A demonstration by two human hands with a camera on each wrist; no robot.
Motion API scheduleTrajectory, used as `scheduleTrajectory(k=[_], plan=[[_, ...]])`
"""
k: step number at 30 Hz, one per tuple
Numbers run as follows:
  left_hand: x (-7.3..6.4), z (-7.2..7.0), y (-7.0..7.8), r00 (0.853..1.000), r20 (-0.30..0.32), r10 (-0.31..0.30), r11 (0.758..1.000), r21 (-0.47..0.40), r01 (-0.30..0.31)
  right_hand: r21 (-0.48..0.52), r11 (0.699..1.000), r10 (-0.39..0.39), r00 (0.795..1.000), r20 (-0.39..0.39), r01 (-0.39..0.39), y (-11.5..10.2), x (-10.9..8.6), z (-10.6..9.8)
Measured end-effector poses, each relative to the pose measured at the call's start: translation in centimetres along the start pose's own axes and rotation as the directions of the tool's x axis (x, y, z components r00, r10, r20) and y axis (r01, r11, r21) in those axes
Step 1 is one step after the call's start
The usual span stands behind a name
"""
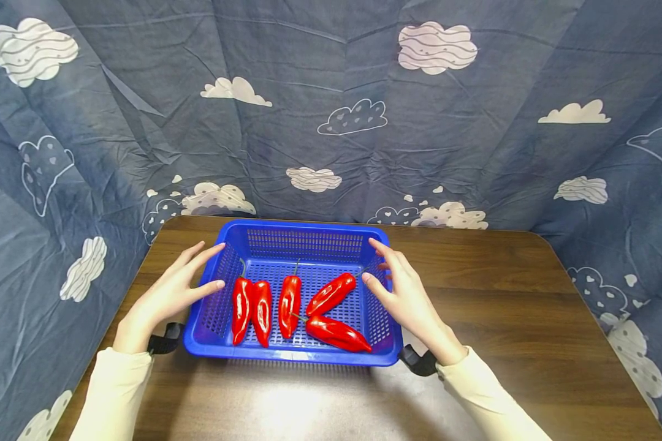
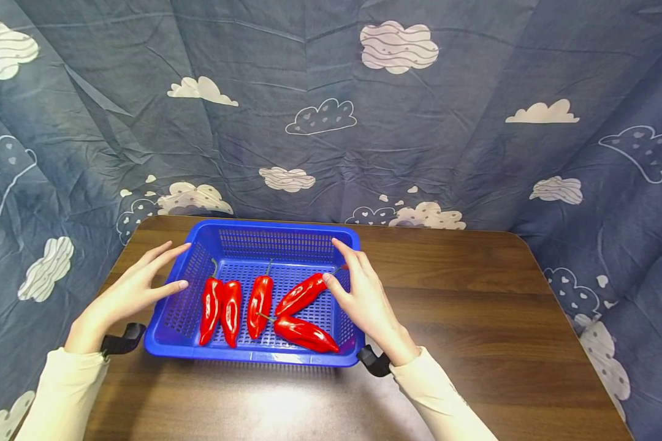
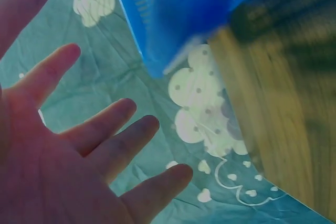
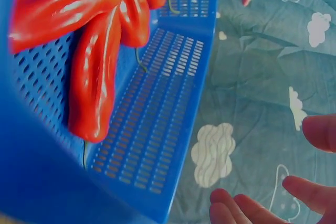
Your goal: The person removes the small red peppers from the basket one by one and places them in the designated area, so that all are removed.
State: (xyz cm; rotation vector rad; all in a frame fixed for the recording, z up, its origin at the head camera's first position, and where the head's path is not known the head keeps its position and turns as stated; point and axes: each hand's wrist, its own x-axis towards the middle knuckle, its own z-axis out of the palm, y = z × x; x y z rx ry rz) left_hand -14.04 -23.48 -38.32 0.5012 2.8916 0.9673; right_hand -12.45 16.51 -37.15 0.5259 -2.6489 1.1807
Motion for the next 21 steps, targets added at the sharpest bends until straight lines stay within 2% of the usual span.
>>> scheduleTrajectory(k=[9, 17, 21], plan=[[0.0, 0.3, -1.7, 0.999, 0.033, -0.006, 1.0, -0.016, 0.007, 0.051, 0.998, 0.033, 0.999, 0.037, -0.035, -0.2, 0.5, 1.2], [0.3, 1.3, -2.9, 0.999, 0.046, 0.027, 0.997, -0.071, -0.023, 0.047, 0.997, 0.065, 0.996, 0.067, -0.069, -0.2, 1.1, 1.9], [0.5, 2.0, -3.5, 0.999, 0.031, 0.028, 0.995, -0.096, -0.025, 0.049, 0.996, 0.077, 0.994, 0.079, -0.081, 0.0, 1.4, 2.4]])
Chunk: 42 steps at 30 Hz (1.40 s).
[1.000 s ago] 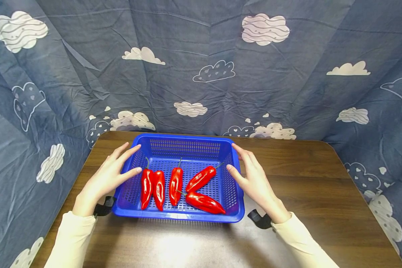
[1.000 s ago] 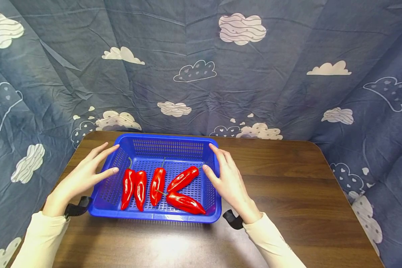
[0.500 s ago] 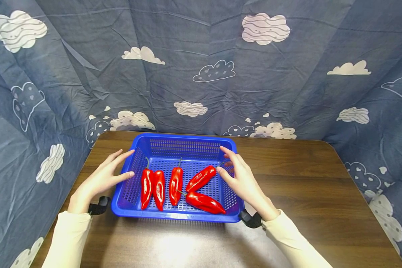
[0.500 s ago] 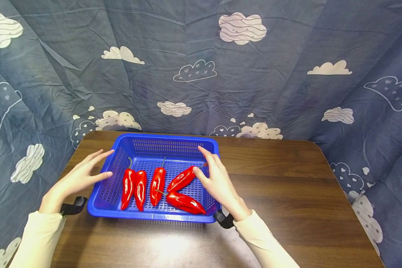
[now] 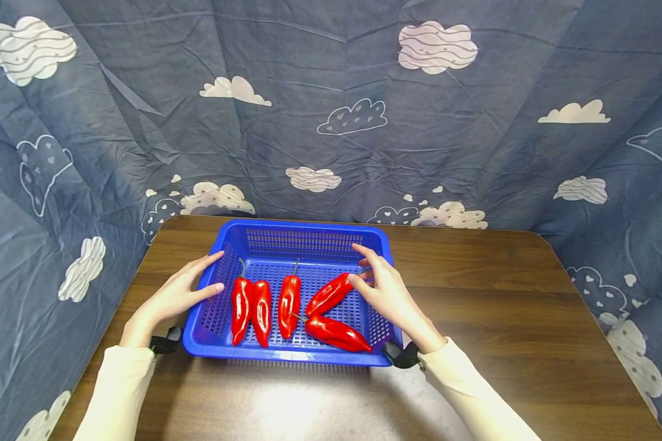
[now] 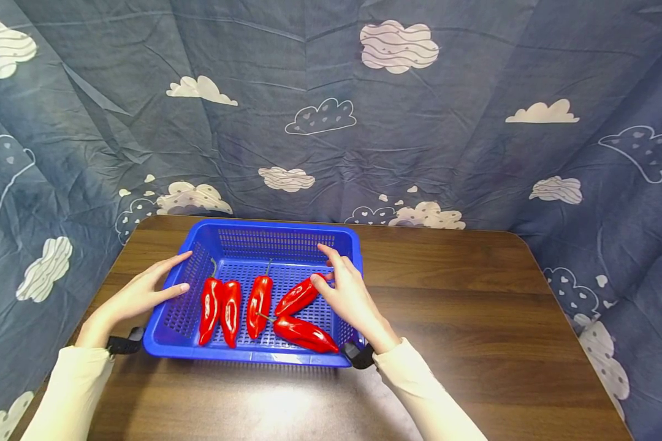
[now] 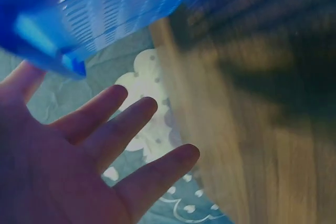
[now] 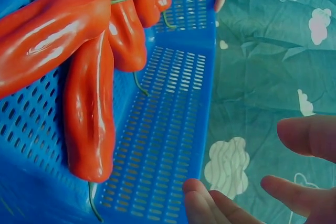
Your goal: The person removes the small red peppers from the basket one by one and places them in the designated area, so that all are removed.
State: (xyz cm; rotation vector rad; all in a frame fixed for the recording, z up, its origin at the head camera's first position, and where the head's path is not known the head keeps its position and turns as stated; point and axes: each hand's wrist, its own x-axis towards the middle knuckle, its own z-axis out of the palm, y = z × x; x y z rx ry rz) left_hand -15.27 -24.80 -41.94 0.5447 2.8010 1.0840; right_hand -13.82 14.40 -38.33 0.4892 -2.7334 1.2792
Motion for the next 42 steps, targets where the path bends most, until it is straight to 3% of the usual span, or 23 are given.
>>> scheduleTrajectory(k=[7, 12, 15, 20, 22, 26, 32, 42], plan=[[0.6, 1.0, -0.6, 0.999, -0.03, -0.015, 0.999, -0.049, 0.014, 0.015, 1.0, 0.026, 0.999, 0.027, -0.026, 0.0, 0.5, 0.7], [0.7, 1.6, -0.7, 0.998, -0.004, -0.055, 0.984, -0.168, 0.054, 0.026, 0.999, 0.038, 0.998, 0.045, -0.039, 0.2, 0.7, 1.2], [0.6, 1.9, -0.8, 0.997, 0.025, -0.078, 0.957, -0.277, 0.082, 0.027, 0.999, 0.021, 0.999, 0.04, -0.022, 0.5, 0.9, 1.4], [0.7, 2.5, -1.1, 0.995, 0.058, -0.079, 0.883, -0.459, 0.097, 0.025, 0.998, 0.049, 0.998, 0.047, -0.051, 0.6, 1.2, 1.6], [0.8, 2.7, -1.2, 0.995, 0.064, -0.072, 0.855, -0.509, 0.095, 0.031, 0.996, 0.085, 0.994, 0.066, -0.087, 0.7, 1.4, 1.8], [1.0, 2.9, -1.4, 0.997, 0.058, -0.047, 0.828, -0.556, 0.072, 0.01, 0.992, 0.124, 0.988, 0.089, -0.126, 0.9, 1.8, 2.0], [1.0, 3.0, -1.5, 0.998, 0.054, -0.029, 0.817, -0.574, 0.055, -0.028, 0.987, 0.158, 0.983, 0.099, -0.156, 1.2, 2.1, 2.3], [1.0, 3.1, -1.4, 0.998, 0.044, -0.044, 0.82, -0.569, 0.061, -0.089, 0.97, 0.237, 0.96, 0.151, -0.225, 2.1, 2.6, 3.0]])
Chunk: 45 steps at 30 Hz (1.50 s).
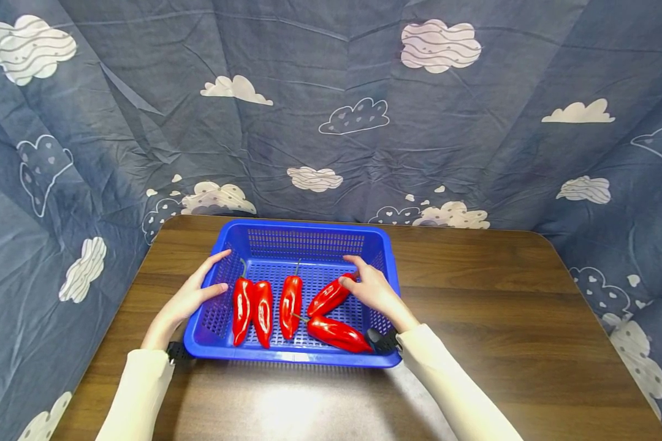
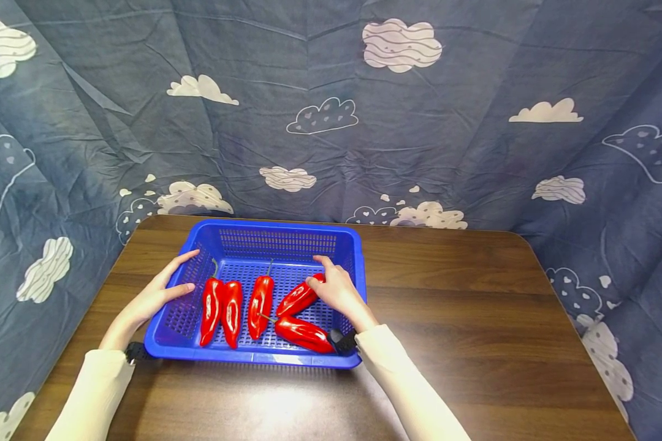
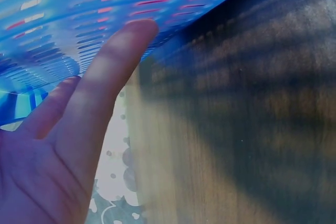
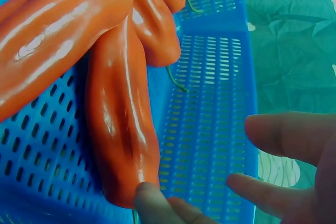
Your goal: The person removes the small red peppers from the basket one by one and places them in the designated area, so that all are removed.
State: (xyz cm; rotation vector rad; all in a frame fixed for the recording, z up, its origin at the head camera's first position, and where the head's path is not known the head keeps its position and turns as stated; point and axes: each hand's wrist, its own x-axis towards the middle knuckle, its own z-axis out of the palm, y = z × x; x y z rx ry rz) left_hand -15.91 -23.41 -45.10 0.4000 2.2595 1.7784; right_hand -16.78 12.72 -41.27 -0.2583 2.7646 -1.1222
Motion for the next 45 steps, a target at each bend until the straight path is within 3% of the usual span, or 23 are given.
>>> scheduleTrajectory(k=[12, 22, 32, 39, 45], plan=[[0.0, 0.0, 0.0, 1.0, -0.008, -0.012, 1.0, -0.014, 0.012, -0.099, 0.995, 0.011, 0.997, 0.073, -0.003, -0.3, 1.3, 0.9], [0.2, 0.0, -0.4, 1.0, -0.007, 0.008, 0.999, -0.034, -0.008, -0.072, 0.994, -0.074, 0.993, 0.092, 0.081, -0.5, 1.6, 1.8], [0.0, 0.0, -0.3, 1.0, -0.015, 0.001, 0.999, -0.038, -0.002, -0.092, 0.996, 0.004, 0.991, 0.134, 0.008, -1.0, 1.8, 2.1], [0.0, -0.1, -0.4, 1.0, -0.015, 0.001, 0.999, -0.045, -0.002, -0.093, 0.996, 0.018, 0.978, 0.207, 0.002, -1.2, 2.3, 2.6], [0.1, 0.0, -0.5, 1.0, -0.011, 0.003, 0.999, -0.046, -0.003, -0.105, 0.995, 0.018, 0.974, 0.224, 0.005, -1.5, 2.7, 3.1]])
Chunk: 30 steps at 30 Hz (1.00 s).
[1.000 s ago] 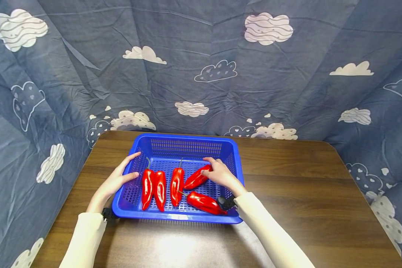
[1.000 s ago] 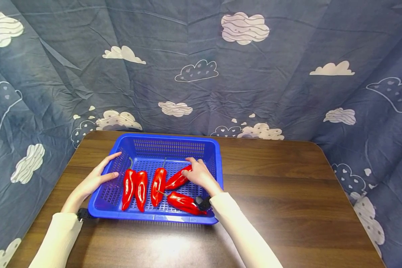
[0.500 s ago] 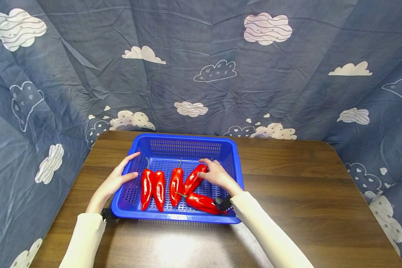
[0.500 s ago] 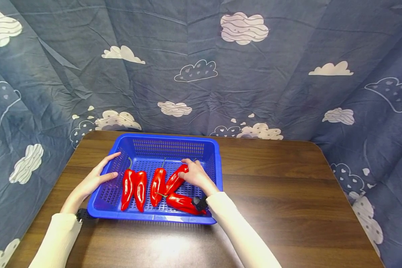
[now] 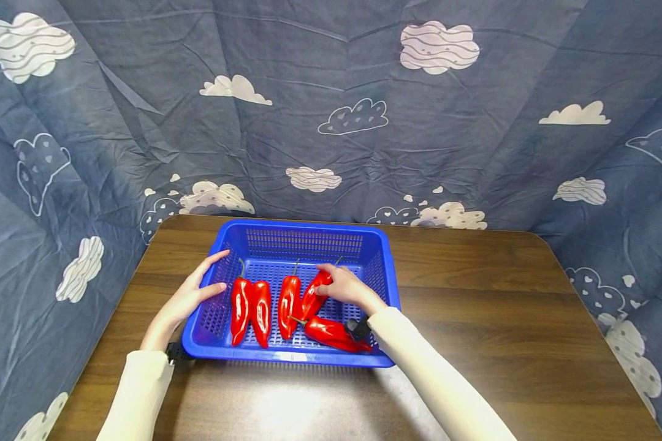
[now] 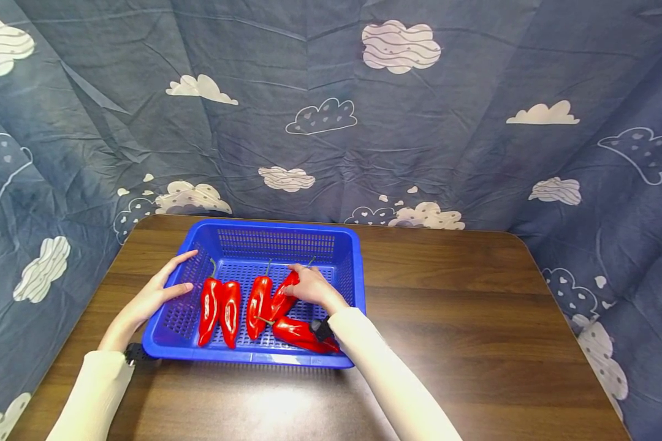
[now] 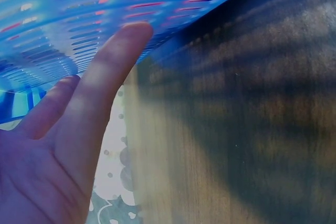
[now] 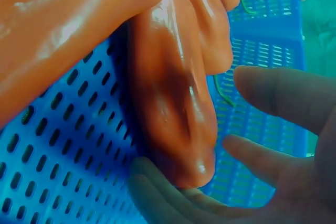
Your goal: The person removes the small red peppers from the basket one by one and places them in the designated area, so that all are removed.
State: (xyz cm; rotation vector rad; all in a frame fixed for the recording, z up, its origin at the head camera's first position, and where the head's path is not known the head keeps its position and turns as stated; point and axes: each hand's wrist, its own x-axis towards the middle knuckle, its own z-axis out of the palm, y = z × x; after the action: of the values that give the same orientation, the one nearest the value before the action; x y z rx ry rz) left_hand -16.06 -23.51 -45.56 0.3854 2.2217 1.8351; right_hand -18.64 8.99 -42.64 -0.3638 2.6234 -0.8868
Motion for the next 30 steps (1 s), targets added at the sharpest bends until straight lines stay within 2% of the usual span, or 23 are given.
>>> scheduleTrajectory(k=[12, 23, 30], plan=[[0.01, -0.04, 0.05, 1.0, -0.001, -0.02, 1.0, -0.012, 0.02, -0.03, 0.999, 0.01, 1.0, -0.024, -0.011, -0.28, 0.73, 0.4], [-0.04, 0.02, 0.0, 1.0, -0.003, -0.009, 1.0, 0.0, 0.009, 0.048, 0.996, -0.065, 0.989, -0.134, 0.072, -0.26, 0.65, 0.31], [-0.12, 0.1, 0.14, 1.0, -0.006, -0.018, 1.0, -0.001, 0.018, 0.139, 0.984, -0.081, 0.977, -0.196, 0.11, -0.35, 0.57, -0.07]])
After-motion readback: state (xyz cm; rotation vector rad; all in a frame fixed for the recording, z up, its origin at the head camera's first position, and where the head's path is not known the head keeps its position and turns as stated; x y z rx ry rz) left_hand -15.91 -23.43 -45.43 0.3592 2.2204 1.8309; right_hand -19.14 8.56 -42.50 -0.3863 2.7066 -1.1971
